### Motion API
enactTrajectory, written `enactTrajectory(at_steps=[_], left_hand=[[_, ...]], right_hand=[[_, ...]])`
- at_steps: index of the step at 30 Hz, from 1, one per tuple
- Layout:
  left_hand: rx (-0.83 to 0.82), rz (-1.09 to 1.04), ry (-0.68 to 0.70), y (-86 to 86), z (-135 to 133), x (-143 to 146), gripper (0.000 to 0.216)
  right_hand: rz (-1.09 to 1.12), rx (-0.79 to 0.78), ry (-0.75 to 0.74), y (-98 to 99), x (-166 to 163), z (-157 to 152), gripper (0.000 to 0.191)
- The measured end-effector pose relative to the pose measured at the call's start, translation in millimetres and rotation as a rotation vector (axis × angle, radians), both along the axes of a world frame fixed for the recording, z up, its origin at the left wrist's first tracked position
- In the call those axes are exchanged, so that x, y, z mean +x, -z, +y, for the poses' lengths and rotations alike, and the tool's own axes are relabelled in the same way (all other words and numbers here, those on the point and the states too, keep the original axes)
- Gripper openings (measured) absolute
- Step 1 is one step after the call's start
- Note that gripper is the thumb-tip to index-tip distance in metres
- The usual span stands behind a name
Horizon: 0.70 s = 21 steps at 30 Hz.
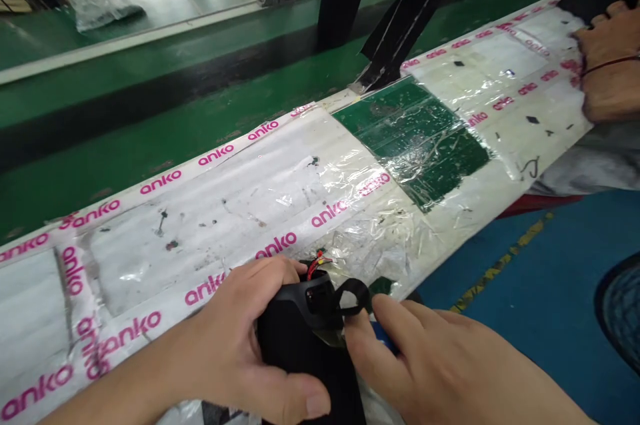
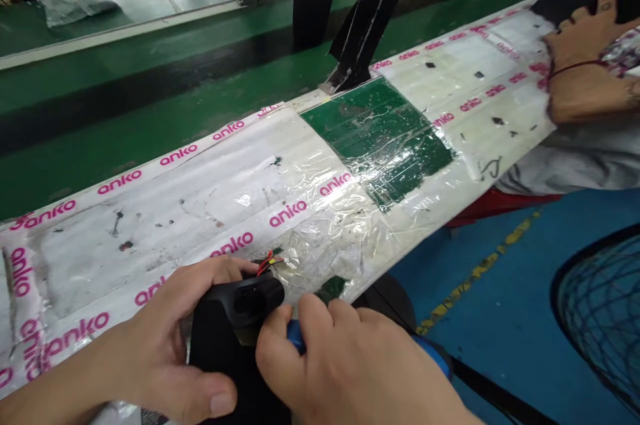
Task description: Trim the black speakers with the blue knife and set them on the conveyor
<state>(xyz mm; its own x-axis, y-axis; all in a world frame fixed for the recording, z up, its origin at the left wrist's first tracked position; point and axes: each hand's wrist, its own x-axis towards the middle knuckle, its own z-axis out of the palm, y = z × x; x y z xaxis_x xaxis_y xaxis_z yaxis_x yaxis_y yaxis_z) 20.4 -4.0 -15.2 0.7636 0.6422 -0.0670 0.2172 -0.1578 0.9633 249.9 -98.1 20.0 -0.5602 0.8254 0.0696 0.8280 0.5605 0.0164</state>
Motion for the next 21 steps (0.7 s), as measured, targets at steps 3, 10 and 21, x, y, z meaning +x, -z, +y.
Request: enactTrajectory(at_steps=[3, 10, 21], left_hand=[[-0.036, 0.002, 0.010, -1.3, 0.8, -0.2, 0.053], [0.007, -0.025, -0.038, 6.1, -4.9, 0.4, 0.050], [-0.086, -0.047, -0.005, 4.5, -2.1, -2.5, 0.051]], right_hand=[[0.073, -0.047, 0.005, 6.9, 3.4, 2.8, 0.057], [0.108, -0.079, 0.013, 5.4, 2.7, -0.5, 0.058], [-0.122, 0.008, -0.037, -14.4, -0.7, 2.7, 0.047]])
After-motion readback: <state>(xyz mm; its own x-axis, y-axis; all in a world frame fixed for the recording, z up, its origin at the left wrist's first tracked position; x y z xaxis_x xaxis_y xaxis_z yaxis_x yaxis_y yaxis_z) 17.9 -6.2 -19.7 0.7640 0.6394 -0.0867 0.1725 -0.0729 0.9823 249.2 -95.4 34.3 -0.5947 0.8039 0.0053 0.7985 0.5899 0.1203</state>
